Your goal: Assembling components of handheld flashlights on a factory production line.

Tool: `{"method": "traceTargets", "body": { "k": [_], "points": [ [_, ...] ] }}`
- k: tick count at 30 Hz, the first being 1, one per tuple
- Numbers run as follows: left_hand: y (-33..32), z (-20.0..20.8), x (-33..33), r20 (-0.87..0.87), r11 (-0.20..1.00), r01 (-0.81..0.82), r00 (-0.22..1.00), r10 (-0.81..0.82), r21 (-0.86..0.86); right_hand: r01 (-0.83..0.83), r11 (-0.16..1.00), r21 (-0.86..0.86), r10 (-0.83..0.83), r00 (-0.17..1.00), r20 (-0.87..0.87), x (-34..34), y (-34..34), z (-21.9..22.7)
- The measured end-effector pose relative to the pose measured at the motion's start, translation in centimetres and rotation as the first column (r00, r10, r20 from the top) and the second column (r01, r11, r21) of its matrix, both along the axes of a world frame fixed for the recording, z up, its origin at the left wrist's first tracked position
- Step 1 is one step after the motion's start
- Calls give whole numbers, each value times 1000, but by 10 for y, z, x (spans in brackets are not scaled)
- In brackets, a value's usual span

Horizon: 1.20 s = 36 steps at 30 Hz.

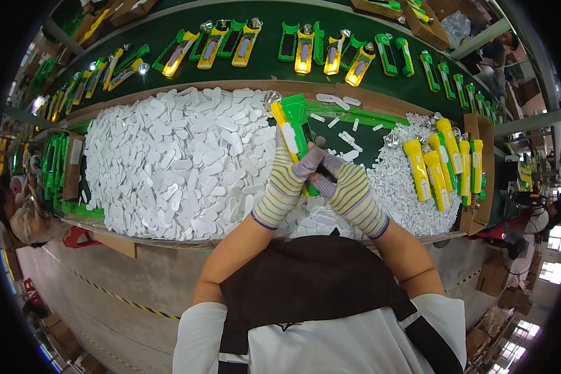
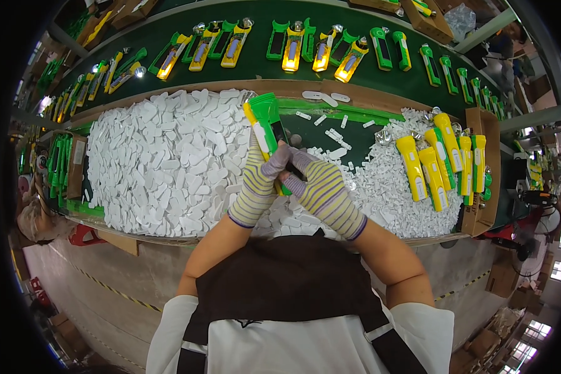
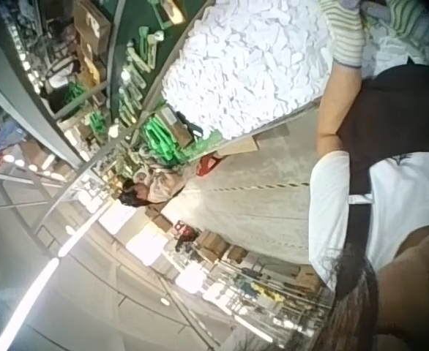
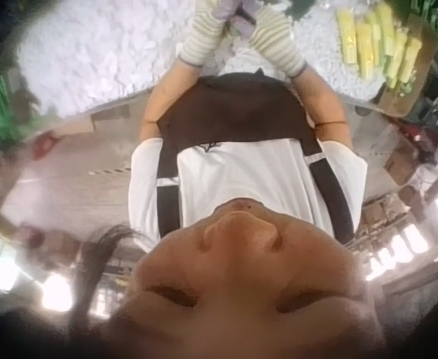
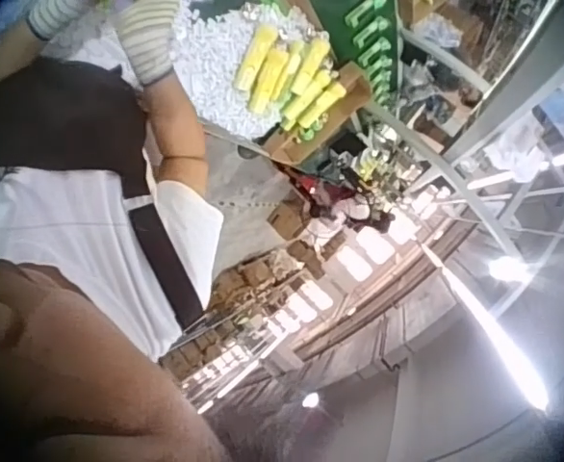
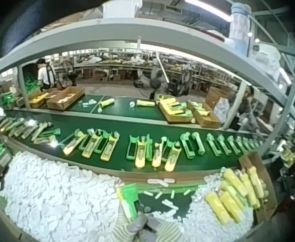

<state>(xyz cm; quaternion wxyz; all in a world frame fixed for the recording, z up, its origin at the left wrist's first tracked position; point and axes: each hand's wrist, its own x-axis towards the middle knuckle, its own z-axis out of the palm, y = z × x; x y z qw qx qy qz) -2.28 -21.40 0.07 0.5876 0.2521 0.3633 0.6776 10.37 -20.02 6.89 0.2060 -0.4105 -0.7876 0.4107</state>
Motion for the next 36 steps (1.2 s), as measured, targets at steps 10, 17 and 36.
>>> {"method": "traceTargets", "body": {
  "k": [10,17,36],
  "points": [
    [-9,57,38,69,925,380,923,-379,-4,-139,836,530,205,977,-67,5,92,35],
    [-15,45,49,150,836,530,847,-511,-145,-63,871,487,141,982,-124,19,85,7],
    [-3,3,8,345,866,497,805,-483,53,-121,992,25,68,704,707,98,101,-78]
  ]
}}
